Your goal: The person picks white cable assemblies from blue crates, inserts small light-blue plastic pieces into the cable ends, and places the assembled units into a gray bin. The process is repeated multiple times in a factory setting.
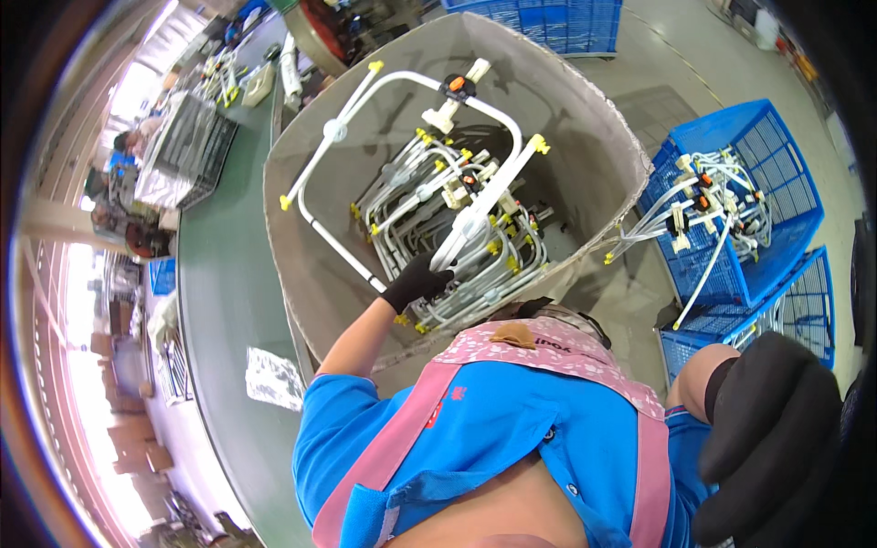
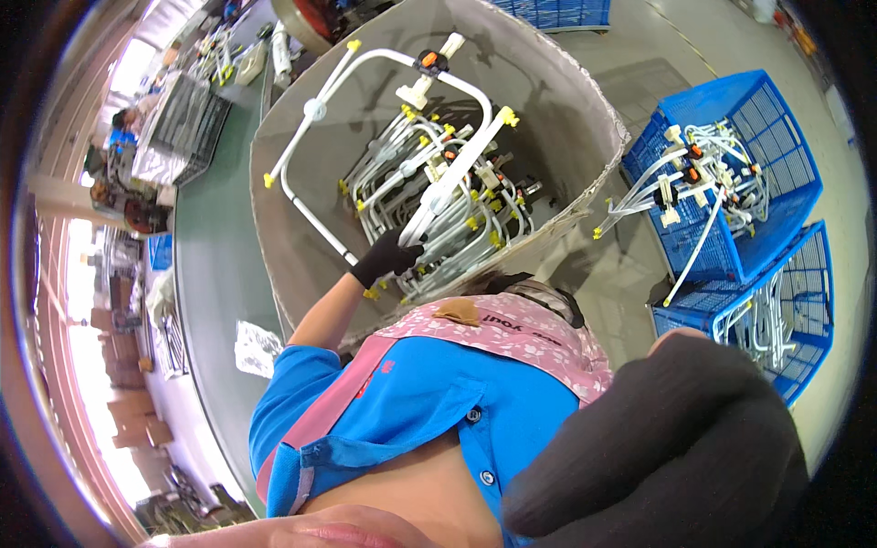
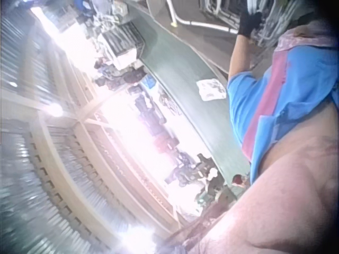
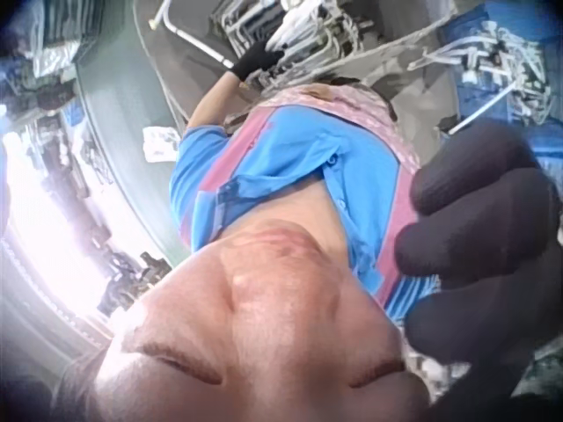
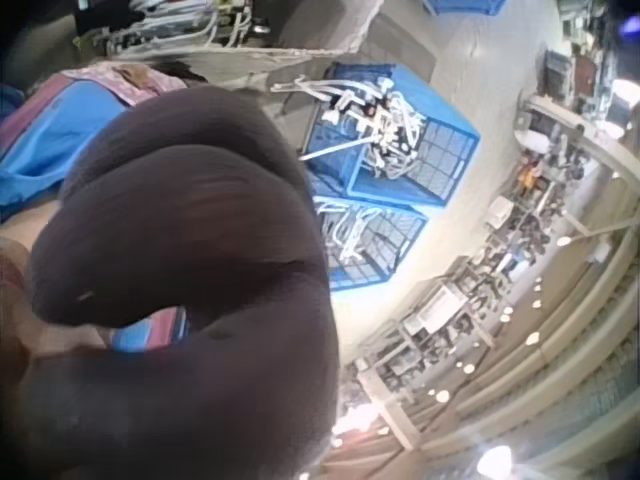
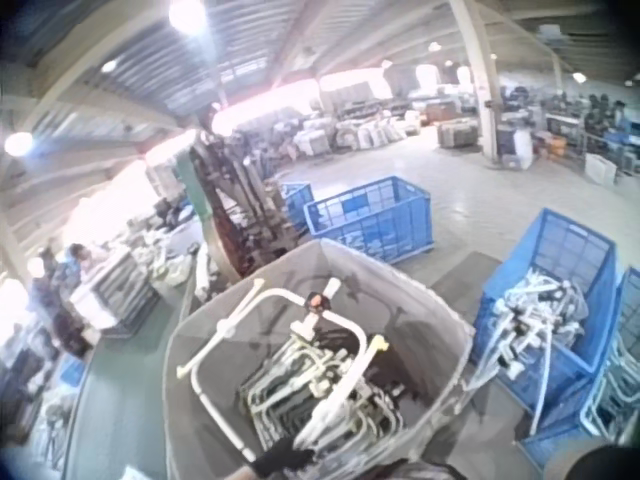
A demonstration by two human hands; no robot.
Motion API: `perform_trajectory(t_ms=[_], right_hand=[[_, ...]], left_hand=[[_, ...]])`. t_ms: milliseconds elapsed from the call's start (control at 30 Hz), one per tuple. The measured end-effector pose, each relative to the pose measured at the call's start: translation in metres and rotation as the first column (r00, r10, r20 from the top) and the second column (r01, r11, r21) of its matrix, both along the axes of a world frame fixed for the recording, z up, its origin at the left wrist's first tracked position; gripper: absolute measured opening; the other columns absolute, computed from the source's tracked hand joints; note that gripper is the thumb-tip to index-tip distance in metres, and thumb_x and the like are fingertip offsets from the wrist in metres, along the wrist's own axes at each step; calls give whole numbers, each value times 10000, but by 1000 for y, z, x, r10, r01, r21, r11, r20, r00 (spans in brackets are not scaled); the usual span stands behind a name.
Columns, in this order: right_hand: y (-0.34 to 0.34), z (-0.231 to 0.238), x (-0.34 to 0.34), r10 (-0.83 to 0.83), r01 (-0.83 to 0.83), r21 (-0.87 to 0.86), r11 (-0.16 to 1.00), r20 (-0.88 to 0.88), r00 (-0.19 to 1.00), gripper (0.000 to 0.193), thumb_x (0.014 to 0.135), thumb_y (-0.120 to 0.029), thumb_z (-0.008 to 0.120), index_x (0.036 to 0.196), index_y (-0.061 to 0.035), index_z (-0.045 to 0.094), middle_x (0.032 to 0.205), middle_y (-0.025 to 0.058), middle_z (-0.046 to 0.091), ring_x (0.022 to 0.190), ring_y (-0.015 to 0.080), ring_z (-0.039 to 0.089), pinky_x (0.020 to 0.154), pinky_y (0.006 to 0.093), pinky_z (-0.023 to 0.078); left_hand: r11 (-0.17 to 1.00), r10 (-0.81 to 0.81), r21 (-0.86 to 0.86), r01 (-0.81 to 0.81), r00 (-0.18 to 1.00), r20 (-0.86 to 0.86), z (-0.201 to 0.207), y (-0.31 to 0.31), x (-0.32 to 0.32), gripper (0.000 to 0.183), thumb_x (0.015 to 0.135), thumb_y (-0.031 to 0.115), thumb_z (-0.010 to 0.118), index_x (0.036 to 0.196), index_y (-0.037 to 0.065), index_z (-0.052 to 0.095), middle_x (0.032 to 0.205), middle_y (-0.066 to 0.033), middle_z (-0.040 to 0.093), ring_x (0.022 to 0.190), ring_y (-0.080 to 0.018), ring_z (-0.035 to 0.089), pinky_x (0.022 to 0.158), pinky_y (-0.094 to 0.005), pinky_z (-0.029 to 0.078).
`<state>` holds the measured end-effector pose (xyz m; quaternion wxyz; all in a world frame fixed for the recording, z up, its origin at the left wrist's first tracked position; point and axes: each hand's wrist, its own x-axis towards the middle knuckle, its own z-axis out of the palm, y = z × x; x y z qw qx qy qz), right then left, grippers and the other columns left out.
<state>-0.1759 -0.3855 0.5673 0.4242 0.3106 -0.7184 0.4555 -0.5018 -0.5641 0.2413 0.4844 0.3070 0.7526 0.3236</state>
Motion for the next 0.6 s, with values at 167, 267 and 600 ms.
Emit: perform_trajectory(t_ms=[167, 267, 600], right_hand=[[-3, 0, -24, 7, -8, -68, 998, -20, 1000, 291, 769, -221, 692, 1003, -60, 631, 916, 101, 597, 789, 236, 569, 685, 351, 450], [-7, -1, -36, -3, 1, -108, 994, -20, 1000, 283, 767, -237, 694, 982, -64, 632, 889, 97, 596, 752, 224, 565, 658, 340, 446], [-19, -13, -73, -60, 69, -255, 964, 43, 997, 268, 760, -288, 700, 912, -78, 634, 801, 84, 591, 628, 184, 551, 566, 302, 432]], left_hand=[[1000, 18, -5, -17, 997, 82, -37, 13, -40, 277, 816, 151, 662, 1057, 46, 576, 604, -26, 541, 426, -100, 466, 399, -265, 382], [999, 4, 47, -9, 995, 103, -55, 13, -63, 238, 796, 148, 663, 992, 43, 576, 613, -38, 553, 434, -106, 481, 401, -273, 392], [989, -81, -122, 86, 996, 45, -118, -8, -108, 274, 789, 167, 677, 1023, 64, 581, 614, -31, 579, 452, -118, 530, 424, -276, 430]])
